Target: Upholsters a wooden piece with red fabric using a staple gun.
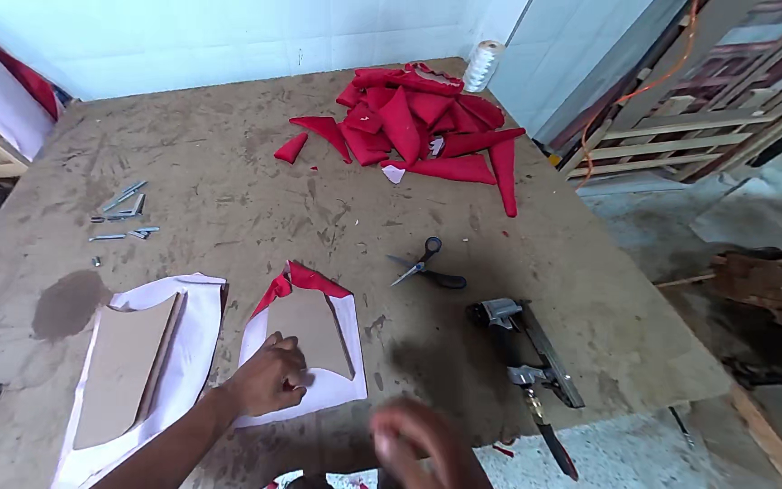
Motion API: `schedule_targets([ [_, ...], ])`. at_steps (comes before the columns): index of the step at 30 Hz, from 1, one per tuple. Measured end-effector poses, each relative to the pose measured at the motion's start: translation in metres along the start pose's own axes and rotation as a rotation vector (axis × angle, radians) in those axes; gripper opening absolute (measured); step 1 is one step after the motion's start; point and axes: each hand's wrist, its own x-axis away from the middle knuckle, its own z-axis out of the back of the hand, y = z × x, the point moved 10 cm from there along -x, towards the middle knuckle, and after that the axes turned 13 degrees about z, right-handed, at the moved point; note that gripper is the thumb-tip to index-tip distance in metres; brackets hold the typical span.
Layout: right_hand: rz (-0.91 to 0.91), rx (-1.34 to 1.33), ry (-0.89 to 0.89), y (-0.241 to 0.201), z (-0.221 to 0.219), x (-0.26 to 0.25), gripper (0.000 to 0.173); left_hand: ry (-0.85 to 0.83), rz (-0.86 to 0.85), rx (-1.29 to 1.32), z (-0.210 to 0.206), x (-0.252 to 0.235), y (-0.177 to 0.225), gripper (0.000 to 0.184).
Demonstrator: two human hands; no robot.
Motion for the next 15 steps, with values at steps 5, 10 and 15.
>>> schedule_targets([
  [5, -0.429, 0.518, -0.011, 0.180, -0.048, -0.029, 0.045, 0.047, 0.506, 0.065, 0.009, -0.030, 0.002, 0.070],
  [10, -0.414, 0.529, -0.106, 0.176, -0.073, -0.045, 0.024, -0.011, 0.720, 0.007, 0.008, -0.041, 0.009, 0.076],
  [15, -0.698, -0.349, 0.028, 0.212, -0.090, -0.006, 0.027, -0.051, 0.789, 0.050, 0.006, -0.044, 0.006, 0.072],
])
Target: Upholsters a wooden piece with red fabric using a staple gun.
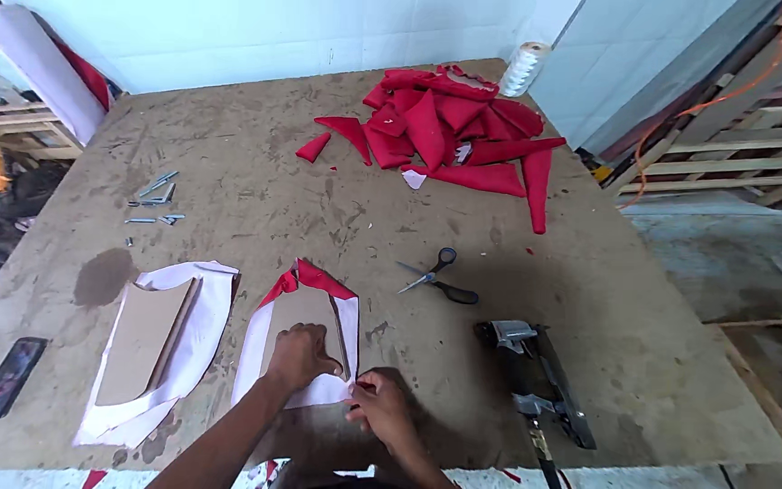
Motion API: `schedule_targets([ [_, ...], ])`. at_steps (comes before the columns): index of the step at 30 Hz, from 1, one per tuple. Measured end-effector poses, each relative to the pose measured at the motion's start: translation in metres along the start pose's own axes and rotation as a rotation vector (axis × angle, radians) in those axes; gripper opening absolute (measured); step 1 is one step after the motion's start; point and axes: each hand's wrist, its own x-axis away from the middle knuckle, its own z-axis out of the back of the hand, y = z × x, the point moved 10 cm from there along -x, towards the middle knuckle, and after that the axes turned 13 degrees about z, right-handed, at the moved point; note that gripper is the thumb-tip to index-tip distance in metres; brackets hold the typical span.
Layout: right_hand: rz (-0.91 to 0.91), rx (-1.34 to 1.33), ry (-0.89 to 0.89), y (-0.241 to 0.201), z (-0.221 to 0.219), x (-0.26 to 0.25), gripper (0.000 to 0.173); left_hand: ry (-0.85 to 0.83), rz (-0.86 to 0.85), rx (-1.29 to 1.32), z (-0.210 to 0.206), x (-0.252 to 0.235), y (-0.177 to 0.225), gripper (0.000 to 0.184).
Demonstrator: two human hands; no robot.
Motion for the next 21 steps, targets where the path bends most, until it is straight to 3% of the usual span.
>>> schedule_targets([
  [2, -0.046, -0.173, -0.026, 0.009, 0.000, -0.002, 0.032, -0.015, 0.045, 0.028, 0.001, -0.003, 0.003, 0.069],
  [6, -0.057, -0.114, -0.175, 0.021, -0.017, -0.011, 0.030, -0.054, 0.116, 0.036, 0.001, -0.002, 0.008, 0.064],
  [13, -0.012, -0.150, -0.189, 0.032, -0.008, -0.008, 0.031, -0.006, 0.105, 0.001, -0.007, -0.011, 0.016, 0.056],
  [21, 0.116, -0.196, -0.157, -0.013, -0.009, -0.019, 0.029, 0.026, 0.037, 0.021, -0.010, -0.010, 0.016, 0.044],
])
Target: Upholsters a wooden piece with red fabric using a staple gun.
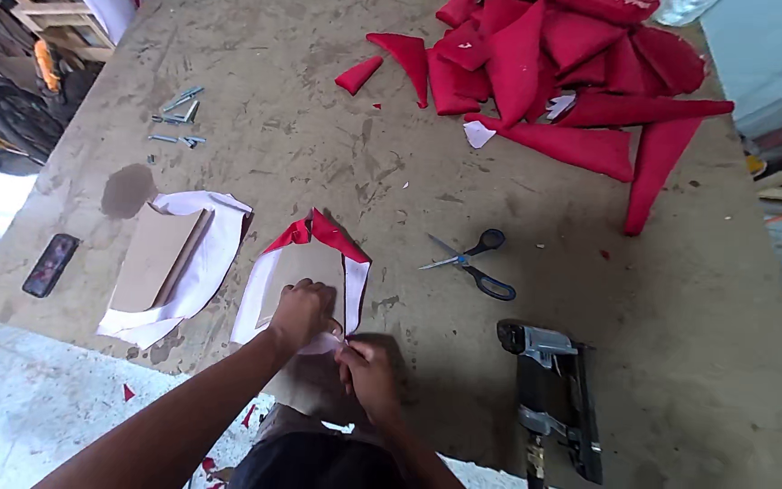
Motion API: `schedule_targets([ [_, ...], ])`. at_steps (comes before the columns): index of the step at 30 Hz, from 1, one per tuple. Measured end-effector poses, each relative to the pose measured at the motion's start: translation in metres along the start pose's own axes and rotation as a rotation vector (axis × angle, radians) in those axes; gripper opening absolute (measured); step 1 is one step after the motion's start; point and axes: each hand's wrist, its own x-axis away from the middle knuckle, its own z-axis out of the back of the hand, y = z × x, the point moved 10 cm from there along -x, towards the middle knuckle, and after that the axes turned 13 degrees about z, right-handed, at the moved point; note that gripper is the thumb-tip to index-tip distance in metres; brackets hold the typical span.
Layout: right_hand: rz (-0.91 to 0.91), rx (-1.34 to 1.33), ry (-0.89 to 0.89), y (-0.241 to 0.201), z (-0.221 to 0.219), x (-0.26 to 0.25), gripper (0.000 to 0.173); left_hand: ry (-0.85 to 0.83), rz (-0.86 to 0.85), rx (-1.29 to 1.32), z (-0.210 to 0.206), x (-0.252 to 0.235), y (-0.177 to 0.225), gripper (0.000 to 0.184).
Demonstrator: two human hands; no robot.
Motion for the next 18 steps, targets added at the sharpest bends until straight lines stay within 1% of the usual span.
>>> schedule_targets([
  [2, -0.016, -0.023, 0.009, -0.010, -0.005, -0.010, 0.029, 0.004, -0.032, 0.037, 0.003, -0.002, -0.001, 0.046],
  [4, -0.069, -0.015, -0.009, -0.015, -0.011, -0.016, 0.029, -0.016, -0.067, 0.071, 0.004, -0.002, -0.006, 0.044],
  [6, -0.129, 0.083, -0.055, -0.019, -0.014, -0.022, 0.029, -0.058, -0.101, 0.080, 0.003, -0.001, -0.009, 0.036],
  [8, -0.185, 0.239, -0.141, -0.025, -0.017, -0.033, 0.028, -0.080, -0.140, 0.068, 0.003, 0.002, -0.011, 0.036],
  [9, -0.215, 0.320, -0.178, -0.027, -0.018, -0.038, 0.029, -0.081, -0.151, 0.046, 0.001, 0.004, -0.012, 0.042],
  [11, -0.250, 0.484, -0.238, -0.033, -0.017, -0.051, 0.028, -0.074, -0.147, -0.007, -0.001, 0.009, -0.012, 0.070],
  [12, -0.243, 0.573, -0.241, -0.035, -0.016, -0.056, 0.028, -0.049, -0.133, -0.019, -0.002, 0.010, -0.011, 0.080],
  [13, -0.236, 0.666, -0.229, -0.038, -0.015, -0.060, 0.028, -0.006, -0.117, -0.020, -0.003, 0.012, -0.011, 0.085],
  [14, -0.221, 0.745, -0.215, -0.041, -0.015, -0.062, 0.029, 0.046, -0.097, -0.014, -0.005, 0.012, -0.012, 0.082],
  [16, -0.187, 0.809, -0.176, -0.047, -0.018, -0.068, 0.030, 0.134, -0.055, 0.001, -0.002, 0.011, -0.014, 0.067],
  [18, -0.118, 0.731, -0.115, -0.048, -0.015, -0.068, 0.028, 0.160, -0.038, 0.015, -0.004, 0.012, -0.014, 0.052],
])
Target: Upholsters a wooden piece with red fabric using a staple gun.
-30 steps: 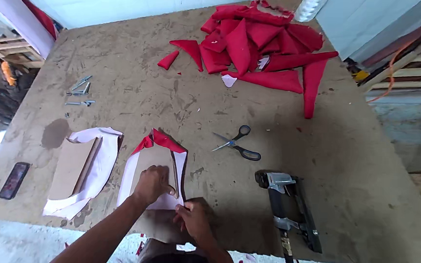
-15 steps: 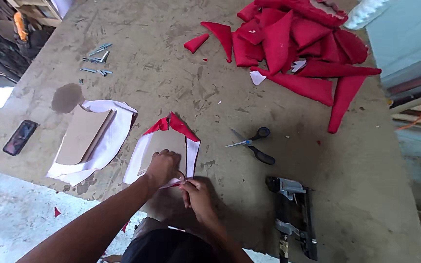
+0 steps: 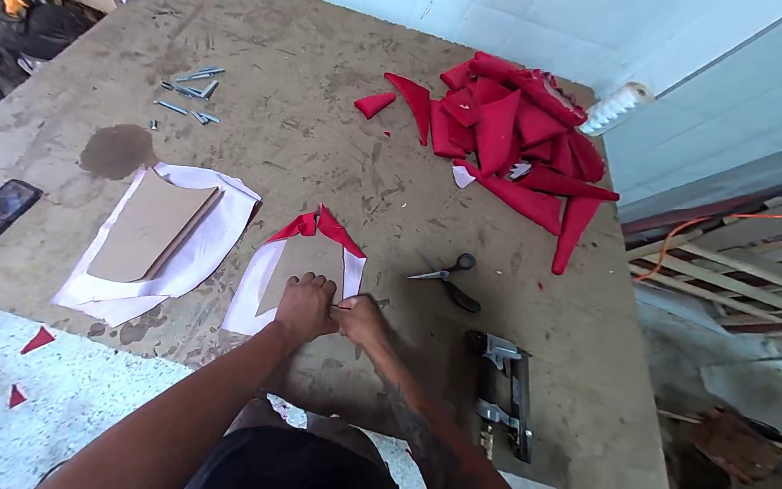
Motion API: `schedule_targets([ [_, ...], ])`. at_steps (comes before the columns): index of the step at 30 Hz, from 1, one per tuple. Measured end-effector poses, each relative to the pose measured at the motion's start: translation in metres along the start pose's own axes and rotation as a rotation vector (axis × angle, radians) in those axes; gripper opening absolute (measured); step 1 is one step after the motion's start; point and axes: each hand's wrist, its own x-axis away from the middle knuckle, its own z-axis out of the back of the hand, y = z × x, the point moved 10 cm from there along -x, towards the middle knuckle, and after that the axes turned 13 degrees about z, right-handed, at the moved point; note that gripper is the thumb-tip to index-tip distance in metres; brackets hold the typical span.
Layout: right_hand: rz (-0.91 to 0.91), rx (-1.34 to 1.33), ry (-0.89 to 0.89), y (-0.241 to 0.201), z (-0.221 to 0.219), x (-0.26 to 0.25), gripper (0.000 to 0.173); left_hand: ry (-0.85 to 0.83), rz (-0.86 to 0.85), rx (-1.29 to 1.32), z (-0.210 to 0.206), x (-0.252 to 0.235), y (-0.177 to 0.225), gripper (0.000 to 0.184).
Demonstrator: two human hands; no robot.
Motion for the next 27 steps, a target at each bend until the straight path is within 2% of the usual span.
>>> schedule_targets([
  [1, 0.065, -0.100, 0.063, 0.001, 0.004, 0.003, 0.025, 0.011, 0.000, 0.005, -0.001, 0.001, -0.001, 0.047],
  [3, 0.209, -0.223, 0.248, 0.007, 0.039, 0.022, 0.025, 0.017, -0.009, 0.017, -0.002, 0.000, -0.002, 0.050],
  [5, 0.260, -0.112, 0.508, 0.036, 0.101, 0.071, 0.033, 0.019, -0.012, 0.039, -0.002, 0.000, -0.003, 0.057],
  [8, 0.175, 0.221, 0.827, 0.106, 0.185, 0.166, 0.052, 0.031, -0.005, 0.055, -0.005, 0.000, -0.005, 0.055],
  [9, 0.107, 0.280, 0.851, 0.133, 0.197, 0.183, 0.063, 0.039, -0.004, 0.056, -0.005, 0.000, -0.007, 0.055],
  [11, -0.034, 0.350, 0.799, 0.176, 0.194, 0.193, 0.085, 0.066, -0.014, 0.050, -0.005, 0.000, -0.008, 0.052],
  [13, -0.112, 0.415, 0.764, 0.193, 0.186, 0.184, 0.097, 0.082, -0.020, 0.050, -0.006, -0.001, -0.007, 0.051],
  [17, -0.202, 0.352, 0.845, 0.195, 0.196, 0.183, 0.087, 0.078, -0.014, 0.067, -0.006, 0.003, -0.010, 0.048],
  [20, -0.204, 0.089, 0.796, 0.173, 0.206, 0.189, 0.081, 0.057, -0.006, 0.118, -0.002, 0.003, -0.012, 0.048],
  [21, -0.187, -0.035, 0.739, 0.163, 0.202, 0.187, 0.070, 0.048, -0.004, 0.127, -0.002, 0.003, -0.012, 0.047],
  [23, -0.116, -0.234, 0.556, 0.129, 0.181, 0.178, 0.035, 0.049, -0.004, 0.144, -0.004, 0.004, -0.013, 0.043],
  [25, 0.014, -0.090, 0.226, 0.068, 0.152, 0.156, 0.025, 0.057, -0.006, 0.159, -0.002, 0.003, -0.014, 0.041],
  [27, 0.233, 0.332, -0.058, -0.001, 0.116, 0.136, 0.023, 0.059, -0.012, 0.167, 0.000, 0.002, -0.014, 0.039],
])
